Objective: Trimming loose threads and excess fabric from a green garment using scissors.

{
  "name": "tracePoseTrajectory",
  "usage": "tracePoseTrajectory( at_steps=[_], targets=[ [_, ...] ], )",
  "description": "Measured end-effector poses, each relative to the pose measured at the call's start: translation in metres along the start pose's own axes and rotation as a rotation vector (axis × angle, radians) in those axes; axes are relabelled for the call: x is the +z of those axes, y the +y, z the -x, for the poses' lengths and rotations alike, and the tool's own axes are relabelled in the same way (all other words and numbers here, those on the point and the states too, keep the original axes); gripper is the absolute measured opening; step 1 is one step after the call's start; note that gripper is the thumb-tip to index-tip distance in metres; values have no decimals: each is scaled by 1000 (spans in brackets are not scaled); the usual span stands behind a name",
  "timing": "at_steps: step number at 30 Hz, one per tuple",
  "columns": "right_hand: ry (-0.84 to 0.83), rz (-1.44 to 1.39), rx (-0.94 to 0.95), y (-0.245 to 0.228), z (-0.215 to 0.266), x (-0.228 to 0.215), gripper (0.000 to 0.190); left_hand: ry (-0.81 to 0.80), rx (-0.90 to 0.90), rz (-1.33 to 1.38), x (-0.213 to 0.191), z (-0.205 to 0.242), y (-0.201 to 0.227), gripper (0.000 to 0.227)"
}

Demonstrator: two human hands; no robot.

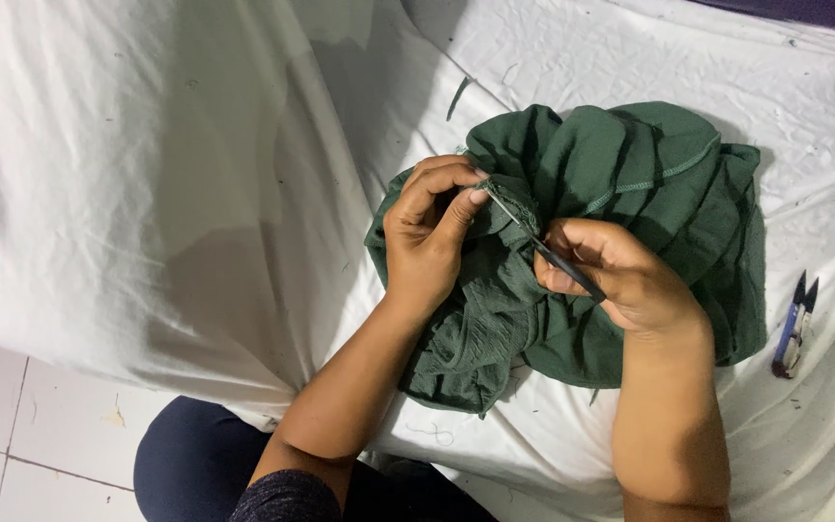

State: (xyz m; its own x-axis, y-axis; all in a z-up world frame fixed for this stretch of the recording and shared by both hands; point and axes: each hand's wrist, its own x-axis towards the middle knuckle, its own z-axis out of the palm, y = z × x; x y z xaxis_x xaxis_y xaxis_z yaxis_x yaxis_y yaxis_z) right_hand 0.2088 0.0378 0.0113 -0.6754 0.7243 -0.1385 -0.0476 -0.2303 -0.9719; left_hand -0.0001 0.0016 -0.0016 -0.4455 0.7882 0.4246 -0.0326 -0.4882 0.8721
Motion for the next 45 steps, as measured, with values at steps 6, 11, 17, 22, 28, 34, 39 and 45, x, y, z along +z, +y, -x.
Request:
tracePoseTrajectory(
  at_steps=[6, 11, 17, 22, 28, 34, 39, 45],
  targets=[
    [-11, -20, -21, -6, -1, 5, 21, 12, 4, -9, 2, 1, 1, 10],
    [-15, -8, -10, -8, -1, 10, 21, 26, 7, -28, 2, 1, 2, 10],
    [-8, -2, -15, -5, -1, 10, 21, 37, -4, -23, 1, 0, 4, 10],
    [-1, -18, -18, 0, -2, 9, 21, 48, -6, -22, 1, 0, 4, 10],
    [31, -37, -18, -2, -3, 9, 23, 54, -7, -23, 1, 0, 4, 11],
    [44, -84, -45, -7, -2, 10, 22, 59, -25, -18, 1, 0, 2, 11],
    [229, -137, -323, 20, -9, 0, 27, 30, -6, -23, 1, 1, 1, 13],
    [426, 281, -590, -5, -18, 37, 44, -120, 157, -205, 9, 1, 18, 19]
  ],
)
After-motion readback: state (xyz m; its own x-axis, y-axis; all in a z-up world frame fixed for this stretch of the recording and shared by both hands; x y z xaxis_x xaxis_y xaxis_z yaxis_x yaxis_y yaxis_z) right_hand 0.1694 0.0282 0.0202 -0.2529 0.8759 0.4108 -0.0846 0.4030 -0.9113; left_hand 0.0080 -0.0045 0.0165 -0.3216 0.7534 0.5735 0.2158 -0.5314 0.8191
